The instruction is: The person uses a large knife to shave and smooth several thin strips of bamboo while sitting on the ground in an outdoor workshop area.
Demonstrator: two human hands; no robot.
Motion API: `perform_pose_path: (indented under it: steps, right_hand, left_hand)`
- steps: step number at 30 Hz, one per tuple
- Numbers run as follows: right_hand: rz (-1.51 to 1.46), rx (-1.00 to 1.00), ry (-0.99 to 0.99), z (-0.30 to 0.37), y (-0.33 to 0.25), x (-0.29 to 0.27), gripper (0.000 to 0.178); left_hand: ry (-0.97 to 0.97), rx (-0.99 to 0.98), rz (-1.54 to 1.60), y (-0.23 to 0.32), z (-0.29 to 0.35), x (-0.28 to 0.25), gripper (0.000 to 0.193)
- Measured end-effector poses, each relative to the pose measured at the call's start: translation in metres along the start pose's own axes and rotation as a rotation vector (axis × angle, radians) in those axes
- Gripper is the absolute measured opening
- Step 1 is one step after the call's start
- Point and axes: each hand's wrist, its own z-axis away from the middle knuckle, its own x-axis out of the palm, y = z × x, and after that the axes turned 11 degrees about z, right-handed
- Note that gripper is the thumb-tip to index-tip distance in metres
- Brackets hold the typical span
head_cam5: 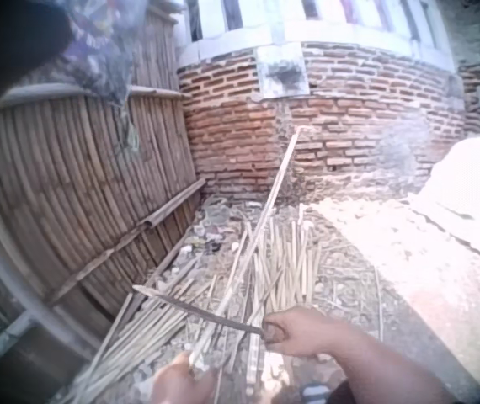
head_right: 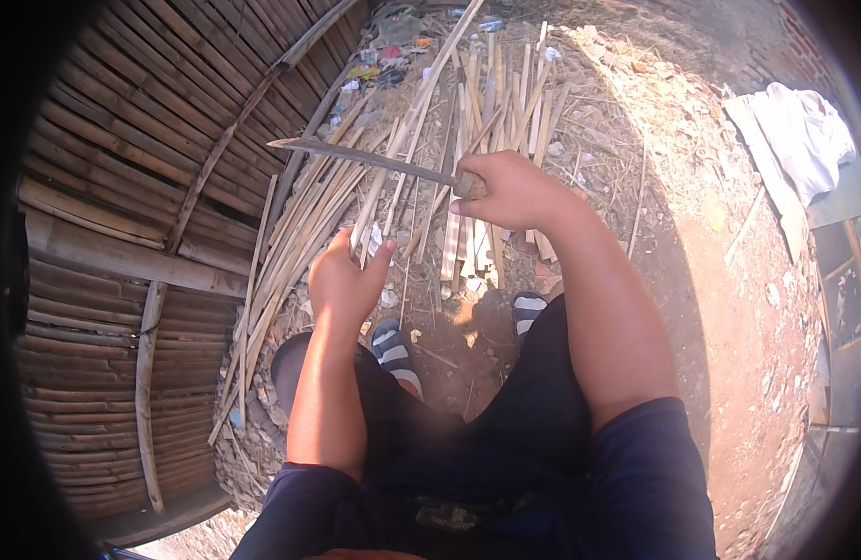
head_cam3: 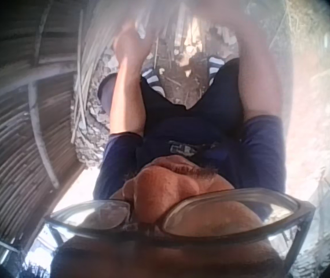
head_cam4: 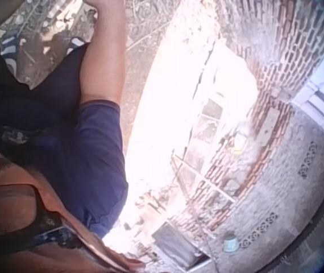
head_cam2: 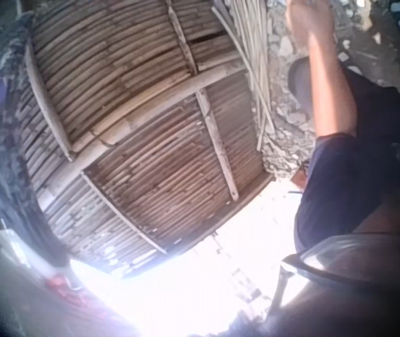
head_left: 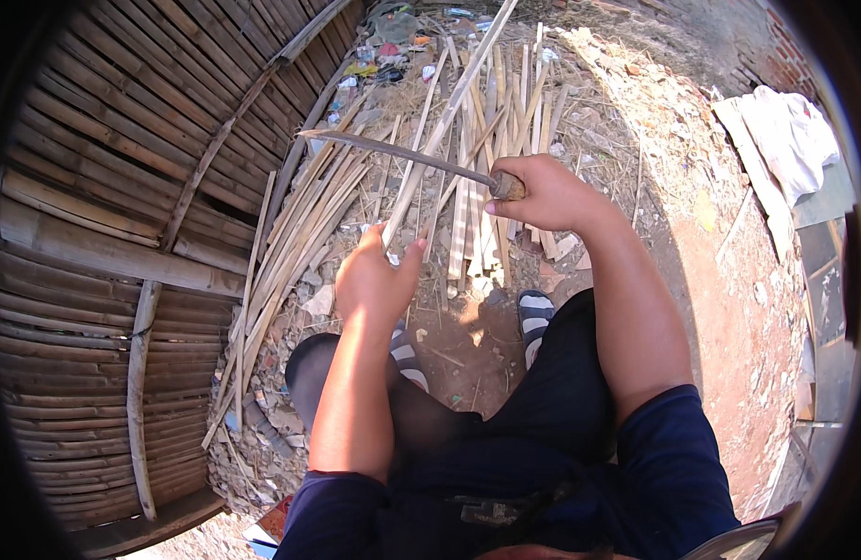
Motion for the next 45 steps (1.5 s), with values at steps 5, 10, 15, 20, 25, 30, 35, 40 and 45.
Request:
perform_pose_path:
  steps: [5, 10, 15, 20, 25, 30, 35, 40, 45]
  right_hand:
    - [0.039, -0.224, -0.137, 0.005, -0.032, 0.024, 0.04]
    - [0.024, -0.089, -0.126, 0.007, -0.013, 0.002, 0.041]
    - [-0.031, 0.026, -0.001, 0.006, 0.003, -0.005, 0.043]
    - [0.194, -0.222, -0.111, 0.012, -0.037, 0.017, 0.04]
    - [0.121, -0.037, -0.035, 0.02, -0.025, -0.005, 0.037]
    - [0.044, 0.163, 0.163, 0.015, 0.007, -0.023, 0.037]
    - [0.171, -0.032, 0.02, 0.018, -0.021, -0.005, 0.032]
    - [0.242, -0.144, -0.103, 0.022, -0.046, 0.0, 0.029]
    - [0.164, 0.019, 0.119, 0.018, -0.015, -0.016, 0.03]
  left_hand:
    - [-0.093, -0.078, 0.094, 0.02, 0.003, -0.008, 0.073]
    - [-0.139, -0.139, -0.031, 0.016, 0.002, -0.016, 0.071]
    - [-0.043, -0.108, 0.026, 0.018, 0.004, -0.015, 0.071]
    - [-0.074, -0.078, 0.093, 0.008, 0.002, -0.003, 0.069]
    - [-0.147, -0.092, 0.096, 0.016, 0.005, -0.025, 0.072]
    - [-0.184, -0.181, 0.076, 0.017, 0.001, -0.032, 0.075]
    - [-0.177, -0.19, 0.042, 0.026, 0.001, -0.03, 0.065]
    - [-0.024, -0.053, 0.092, -0.003, 0.002, -0.03, 0.05]
    - [0.132, 0.074, 0.023, -0.016, 0.001, -0.041, 0.045]
